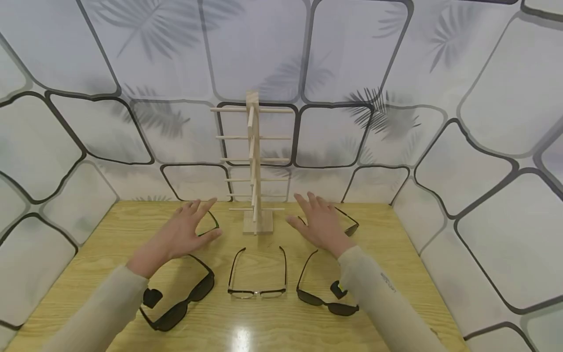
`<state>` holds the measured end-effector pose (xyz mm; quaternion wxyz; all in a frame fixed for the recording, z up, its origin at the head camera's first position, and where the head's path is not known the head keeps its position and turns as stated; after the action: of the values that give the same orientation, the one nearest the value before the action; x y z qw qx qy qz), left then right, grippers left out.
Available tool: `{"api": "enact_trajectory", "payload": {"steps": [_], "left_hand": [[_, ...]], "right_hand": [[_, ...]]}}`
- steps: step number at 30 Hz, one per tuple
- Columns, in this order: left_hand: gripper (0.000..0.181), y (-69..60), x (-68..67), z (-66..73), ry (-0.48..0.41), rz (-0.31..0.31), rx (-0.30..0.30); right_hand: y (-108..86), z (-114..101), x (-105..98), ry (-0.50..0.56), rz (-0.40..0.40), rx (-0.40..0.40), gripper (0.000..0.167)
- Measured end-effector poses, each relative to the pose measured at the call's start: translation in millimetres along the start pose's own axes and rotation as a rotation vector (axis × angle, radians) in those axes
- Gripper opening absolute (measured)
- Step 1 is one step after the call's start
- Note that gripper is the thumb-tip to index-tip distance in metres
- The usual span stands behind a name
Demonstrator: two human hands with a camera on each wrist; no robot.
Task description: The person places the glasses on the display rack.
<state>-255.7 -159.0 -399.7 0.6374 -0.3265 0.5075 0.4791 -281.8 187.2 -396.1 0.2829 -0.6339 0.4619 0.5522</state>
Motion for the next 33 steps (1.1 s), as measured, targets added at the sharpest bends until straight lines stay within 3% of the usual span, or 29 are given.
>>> {"api": "enact_trajectory", "payload": {"steps": [4, 9, 16, 23, 33], "left_hand": [[0.089, -5.2, 5.9, 4.8, -0.118, -0.041, 0.006], [0.083, -10.6, 12.6, 9.3, -0.230, -0.043, 0.020], [0.072, -12.3, 21.1, 10.5, -0.365, -0.079, -0.023], [0.051, -17.6, 28.8, 17.4, -0.484, -0.051, -0.045], [0.042, -23.9, 42.3, 27.1, -0.651, -0.194, -0.089]], "right_hand": [[-6.5, -3.7, 4.1, 0.062, 0.009, -0.015, 0.074], [-14.2, -6.5, 12.7, 0.168, -0.006, -0.018, 0.068], [-24.7, -12.3, 23.1, 0.337, -0.040, -0.016, 0.064], [-32.5, -19.3, 32.0, 0.490, -0.102, 0.048, 0.057], [-41.3, -26.6, 49.2, 0.722, -0.198, 0.091, 0.047]]}}
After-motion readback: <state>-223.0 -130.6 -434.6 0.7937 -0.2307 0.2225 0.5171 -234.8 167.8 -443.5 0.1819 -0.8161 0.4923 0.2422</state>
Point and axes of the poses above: each hand's wrist, its own y-axis towards the middle knuckle, its own x-axis out of the palm, z = x × y, the point moved 4 cm from there along y, towards the middle knuckle, and after that the axes turned 2 degrees about -x, right-handed, at the moved point
